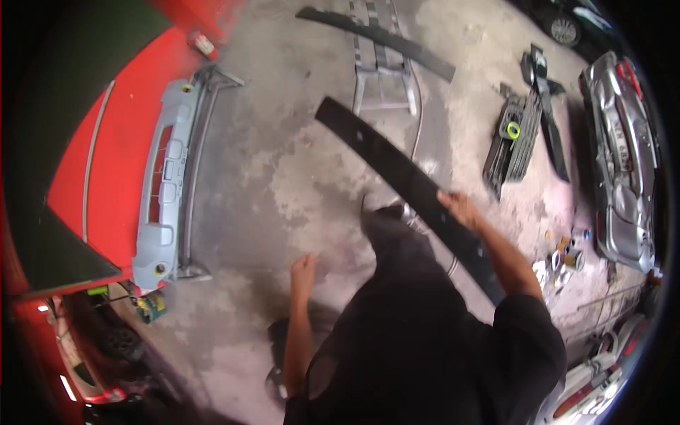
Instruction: The person sits on the floor and wipes a black car bumper with a cloth, cleaning both the front and back surfaces. They then stand up, move the bumper, and walk toward a red car where another person is working.
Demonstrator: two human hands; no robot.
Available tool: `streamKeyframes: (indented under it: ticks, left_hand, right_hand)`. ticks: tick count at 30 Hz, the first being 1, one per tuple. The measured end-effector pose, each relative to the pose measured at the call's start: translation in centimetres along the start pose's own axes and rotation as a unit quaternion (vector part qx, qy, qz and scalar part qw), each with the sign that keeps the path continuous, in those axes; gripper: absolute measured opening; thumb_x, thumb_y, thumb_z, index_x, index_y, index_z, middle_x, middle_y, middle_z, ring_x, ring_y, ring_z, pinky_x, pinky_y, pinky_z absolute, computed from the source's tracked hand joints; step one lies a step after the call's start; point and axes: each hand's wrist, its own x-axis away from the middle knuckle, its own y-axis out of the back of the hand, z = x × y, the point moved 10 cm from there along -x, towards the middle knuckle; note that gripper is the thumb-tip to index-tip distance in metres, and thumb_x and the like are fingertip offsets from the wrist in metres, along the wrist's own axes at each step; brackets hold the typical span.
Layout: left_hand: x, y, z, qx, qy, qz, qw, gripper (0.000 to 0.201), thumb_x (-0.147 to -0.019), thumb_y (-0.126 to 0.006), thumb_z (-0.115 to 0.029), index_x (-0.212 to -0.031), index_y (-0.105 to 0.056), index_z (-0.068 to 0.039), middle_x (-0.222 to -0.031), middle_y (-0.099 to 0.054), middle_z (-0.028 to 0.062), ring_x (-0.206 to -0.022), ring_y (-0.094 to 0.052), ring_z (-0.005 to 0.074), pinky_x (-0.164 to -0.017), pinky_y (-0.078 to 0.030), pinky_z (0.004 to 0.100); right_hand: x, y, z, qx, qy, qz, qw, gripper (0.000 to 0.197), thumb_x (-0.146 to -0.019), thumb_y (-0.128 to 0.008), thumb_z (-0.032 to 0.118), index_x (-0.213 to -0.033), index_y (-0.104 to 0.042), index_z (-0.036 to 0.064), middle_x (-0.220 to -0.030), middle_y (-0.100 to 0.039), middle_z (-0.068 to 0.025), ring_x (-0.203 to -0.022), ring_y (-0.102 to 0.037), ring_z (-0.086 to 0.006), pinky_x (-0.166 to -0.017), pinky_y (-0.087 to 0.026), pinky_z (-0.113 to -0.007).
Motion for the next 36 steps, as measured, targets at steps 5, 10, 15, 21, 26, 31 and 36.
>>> streamKeyframes:
  ticks: [5,10,15,21,26,31,36]
  left_hand:
    - [-9.8,-4.0,-6.1,0.043,0.031,0.157,0.986,0.042,-0.104,-0.060,-0.035,-0.108,-0.073,0.005,-0.095,-0.074,0.0140,-0.090,-0.067,0.0179,-0.085,-0.051,0.0335]
    - [-22.3,-6.0,-14.4,0.126,0.062,0.223,0.965,0.050,-0.105,-0.059,-0.040,-0.124,-0.069,0.006,-0.123,-0.071,0.0118,-0.118,-0.061,0.0187,-0.105,-0.043,0.0322]
    - [-36.9,-9.8,-21.8,0.218,0.042,0.277,0.935,0.049,-0.103,-0.065,-0.036,-0.132,-0.064,0.003,-0.130,-0.066,0.0087,-0.122,-0.058,0.0173,-0.104,-0.043,0.0310]
    - [-51.3,-14.4,-27.8,0.369,0.182,0.420,0.809,0.058,-0.104,-0.064,-0.034,-0.149,-0.047,-0.002,-0.139,-0.060,0.0096,-0.129,-0.058,0.0206,-0.110,-0.046,0.0361]
    - [-57.7,-17.7,-29.9,0.401,0.221,0.512,0.727,0.048,-0.099,-0.068,-0.038,-0.135,-0.053,-0.010,-0.129,-0.063,0.0127,-0.122,-0.064,0.0299,-0.102,-0.054,0.0491]
    - [-65.1,-23.6,-31.3,0.381,0.280,0.494,0.729,0.048,-0.097,-0.071,-0.038,-0.130,-0.051,-0.010,-0.120,-0.064,0.0131,-0.111,-0.069,0.0318,-0.096,-0.057,0.0489]
    - [-71.9,-28.4,-32.0,0.337,0.309,0.456,0.763,0.058,-0.096,-0.073,-0.039,-0.137,-0.049,-0.005,-0.118,-0.067,0.0158,-0.108,-0.070,0.0316,-0.094,-0.057,0.0463]
  right_hand:
    - [-12.1,3.6,11.2,0.049,0.026,-0.035,0.998,0.078,-0.095,-0.057,0.068,-0.110,-0.072,-0.0076,-0.092,-0.073,-0.0183,-0.089,-0.068,-0.0245,-0.081,-0.053,-0.040]
    - [-20.0,5.3,18.4,0.018,0.052,-0.024,0.998,0.074,-0.098,-0.056,0.064,-0.112,-0.072,-0.0060,-0.094,-0.073,-0.0162,-0.090,-0.067,-0.0233,-0.083,-0.052,-0.040]
    - [-28.1,4.3,20.4,-0.033,0.018,0.026,0.999,0.074,-0.099,-0.053,0.064,-0.119,-0.072,-0.0043,-0.104,-0.075,-0.0227,-0.099,-0.071,-0.0304,-0.092,-0.053,-0.042]
    - [-38.5,4.8,23.2,-0.084,-0.003,0.014,0.996,0.061,-0.097,-0.063,0.061,-0.094,-0.073,0.0011,-0.075,-0.063,-0.0008,-0.074,-0.057,-0.0102,-0.067,-0.047,-0.030]
    - [-44.7,5.6,23.8,-0.132,-0.077,0.019,0.988,0.058,-0.096,-0.066,0.060,-0.092,-0.073,0.0021,-0.072,-0.061,0.0008,-0.071,-0.054,-0.0094,-0.065,-0.045,-0.030]
    - [-52.9,8.2,22.6,-0.103,-0.088,0.020,0.991,0.064,-0.096,-0.061,0.064,-0.098,-0.073,0.0014,-0.074,-0.062,-0.0027,-0.073,-0.054,-0.0129,-0.069,-0.046,-0.034]
    - [-63.6,10.3,18.2,-0.035,-0.091,-0.007,0.995,0.075,-0.094,-0.060,0.068,-0.118,-0.069,-0.0022,-0.107,-0.071,-0.0184,-0.103,-0.066,-0.0280,-0.092,-0.050,-0.039]
